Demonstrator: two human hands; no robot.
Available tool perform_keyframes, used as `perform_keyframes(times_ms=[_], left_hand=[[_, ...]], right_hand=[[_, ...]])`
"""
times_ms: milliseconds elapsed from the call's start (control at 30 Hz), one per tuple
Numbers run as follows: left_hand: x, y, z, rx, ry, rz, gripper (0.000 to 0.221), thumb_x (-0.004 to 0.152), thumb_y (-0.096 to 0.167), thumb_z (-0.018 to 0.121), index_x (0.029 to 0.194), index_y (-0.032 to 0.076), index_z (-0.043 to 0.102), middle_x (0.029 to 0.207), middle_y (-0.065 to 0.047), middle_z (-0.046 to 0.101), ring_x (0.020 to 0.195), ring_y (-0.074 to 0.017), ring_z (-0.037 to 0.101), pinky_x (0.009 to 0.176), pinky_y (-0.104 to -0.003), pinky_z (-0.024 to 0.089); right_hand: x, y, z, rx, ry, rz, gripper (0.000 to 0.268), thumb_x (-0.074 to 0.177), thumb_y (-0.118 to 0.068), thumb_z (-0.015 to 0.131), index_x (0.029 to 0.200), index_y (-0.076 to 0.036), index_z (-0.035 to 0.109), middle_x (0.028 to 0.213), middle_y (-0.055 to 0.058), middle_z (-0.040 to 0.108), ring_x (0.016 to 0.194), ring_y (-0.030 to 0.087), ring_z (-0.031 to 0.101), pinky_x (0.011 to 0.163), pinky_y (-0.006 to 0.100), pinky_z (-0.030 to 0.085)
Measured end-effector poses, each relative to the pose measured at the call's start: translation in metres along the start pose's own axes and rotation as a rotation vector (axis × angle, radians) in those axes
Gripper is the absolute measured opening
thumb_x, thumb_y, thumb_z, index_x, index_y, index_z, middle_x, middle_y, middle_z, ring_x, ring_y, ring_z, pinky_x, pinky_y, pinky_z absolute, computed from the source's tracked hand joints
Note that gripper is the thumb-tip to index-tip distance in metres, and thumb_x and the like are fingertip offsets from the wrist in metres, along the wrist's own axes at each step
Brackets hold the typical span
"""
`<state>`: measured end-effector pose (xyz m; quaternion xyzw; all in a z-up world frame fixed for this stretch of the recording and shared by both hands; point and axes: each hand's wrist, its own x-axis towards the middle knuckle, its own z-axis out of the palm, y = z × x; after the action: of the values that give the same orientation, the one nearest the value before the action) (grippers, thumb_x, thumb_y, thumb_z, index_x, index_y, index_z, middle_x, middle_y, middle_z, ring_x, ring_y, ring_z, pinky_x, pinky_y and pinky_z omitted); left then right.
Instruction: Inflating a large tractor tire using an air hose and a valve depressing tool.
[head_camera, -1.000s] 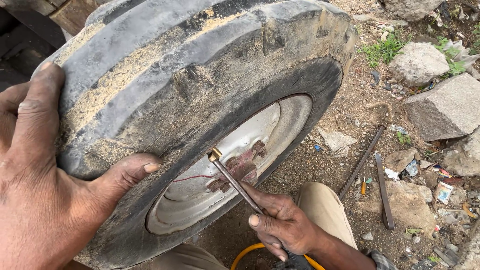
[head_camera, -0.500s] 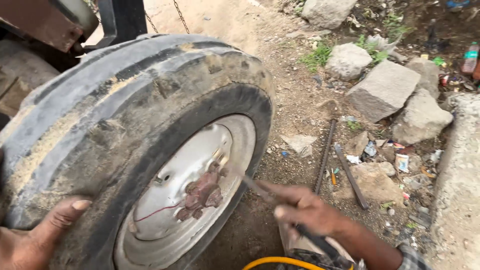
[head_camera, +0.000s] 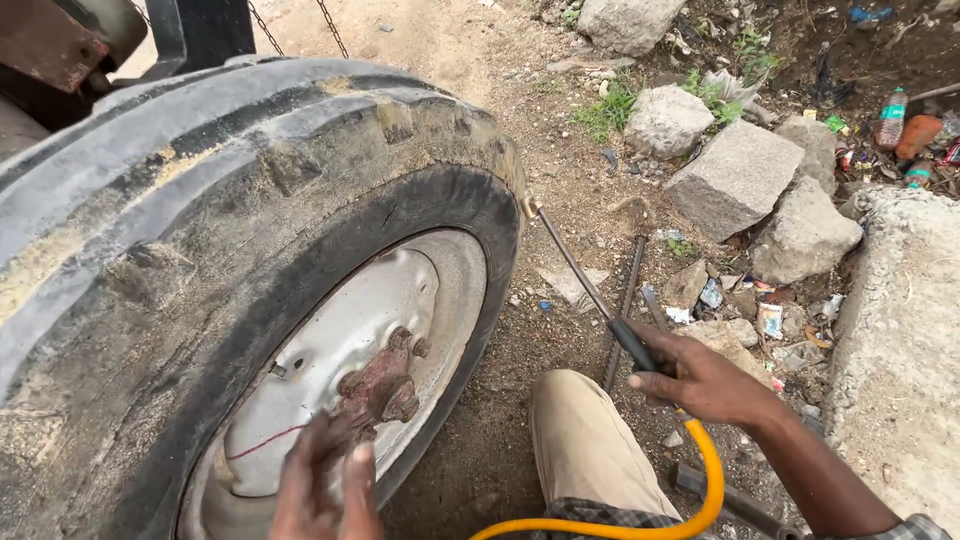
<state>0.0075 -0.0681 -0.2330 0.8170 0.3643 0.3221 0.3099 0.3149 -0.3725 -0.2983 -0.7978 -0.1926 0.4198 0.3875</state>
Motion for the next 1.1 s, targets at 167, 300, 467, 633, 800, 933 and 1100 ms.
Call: perform_keyframes(times_ms=[167, 300, 467, 633, 800, 933, 1100], left_hand=[[0.037, 0.021, 0.010, -1.099, 0.042, -0.267, 0.037, 0.098, 0.012, 0.063, 0.129, -0.008, 0.061, 0.121, -0.025, 0.070, 0.112, -0.0358, 0.070, 0.100, -0.048, 0.057], [0.057, 0.017, -0.002, -1.473, -0.027, -0.273, 0.029, 0.105, 0.010, 0.060, 0.128, -0.008, 0.064, 0.122, -0.023, 0.071, 0.113, -0.0320, 0.069, 0.102, -0.043, 0.057], [0.069, 0.005, 0.008, -1.509, -0.006, -0.369, 0.025, 0.107, 0.014, 0.059, 0.123, -0.003, 0.066, 0.121, -0.020, 0.071, 0.113, -0.0287, 0.068, 0.099, -0.041, 0.056], [0.076, 0.017, 0.012, -1.523, 0.021, -0.397, 0.022, 0.105, 0.018, 0.059, 0.116, 0.001, 0.068, 0.118, -0.017, 0.073, 0.110, -0.0266, 0.068, 0.098, -0.039, 0.055], [0.077, -0.001, 0.020, -1.615, 0.000, -0.316, 0.018, 0.111, 0.015, 0.058, 0.114, 0.001, 0.068, 0.100, -0.010, 0.070, 0.093, -0.0200, 0.065, 0.085, -0.034, 0.054], [0.072, 0.006, 0.017, -1.669, -0.058, -0.267, 0.015, 0.113, 0.014, 0.057, 0.114, 0.002, 0.066, 0.092, -0.007, 0.068, 0.083, -0.0171, 0.061, 0.077, -0.032, 0.051], [0.070, 0.016, 0.013, -1.682, -0.022, -0.304, 0.017, 0.114, 0.017, 0.058, 0.113, 0.002, 0.065, 0.085, -0.004, 0.065, 0.073, -0.0130, 0.057, 0.069, -0.027, 0.047]], right_hand=[[0.009, 0.017, -0.006, -0.025, 0.003, -0.018, 0.084, 0.083, -0.040, 0.071, 0.158, -0.024, 0.039, 0.084, 0.009, 0.073, 0.076, 0.022, 0.073, 0.077, 0.042, 0.062], [0.025, 0.044, 0.000, 0.306, 0.076, -0.033, 0.069, 0.083, -0.023, 0.073, 0.148, -0.009, 0.054, 0.089, 0.013, 0.071, 0.072, 0.022, 0.065, 0.069, 0.039, 0.057], [0.035, 0.058, 0.003, 0.282, 0.218, 0.087, 0.063, 0.088, -0.021, 0.069, 0.147, -0.007, 0.054, 0.091, 0.012, 0.073, 0.073, 0.021, 0.066, 0.067, 0.034, 0.057], [0.050, 0.085, 0.006, 0.469, 0.258, 0.076, 0.064, 0.087, -0.016, 0.072, 0.147, -0.005, 0.053, 0.092, 0.014, 0.069, 0.070, 0.018, 0.065, 0.055, 0.032, 0.054], [0.051, 0.093, 0.018, 0.645, 0.272, 0.215, 0.070, 0.092, -0.014, 0.069, 0.156, -0.010, 0.040, 0.095, 0.009, 0.069, 0.061, 0.020, 0.062, 0.048, 0.030, 0.048], [0.067, 0.132, 0.032, 0.786, 0.263, 0.289, 0.078, 0.093, -0.004, 0.063, 0.160, -0.005, 0.022, 0.086, 0.018, 0.063, 0.061, 0.022, 0.060, 0.051, 0.031, 0.053], [0.078, 0.118, 0.026, 0.914, 0.320, 0.258, 0.066, 0.097, -0.002, 0.054, 0.158, 0.001, 0.029, 0.082, 0.012, 0.059, 0.059, 0.018, 0.056, 0.045, 0.029, 0.044]])
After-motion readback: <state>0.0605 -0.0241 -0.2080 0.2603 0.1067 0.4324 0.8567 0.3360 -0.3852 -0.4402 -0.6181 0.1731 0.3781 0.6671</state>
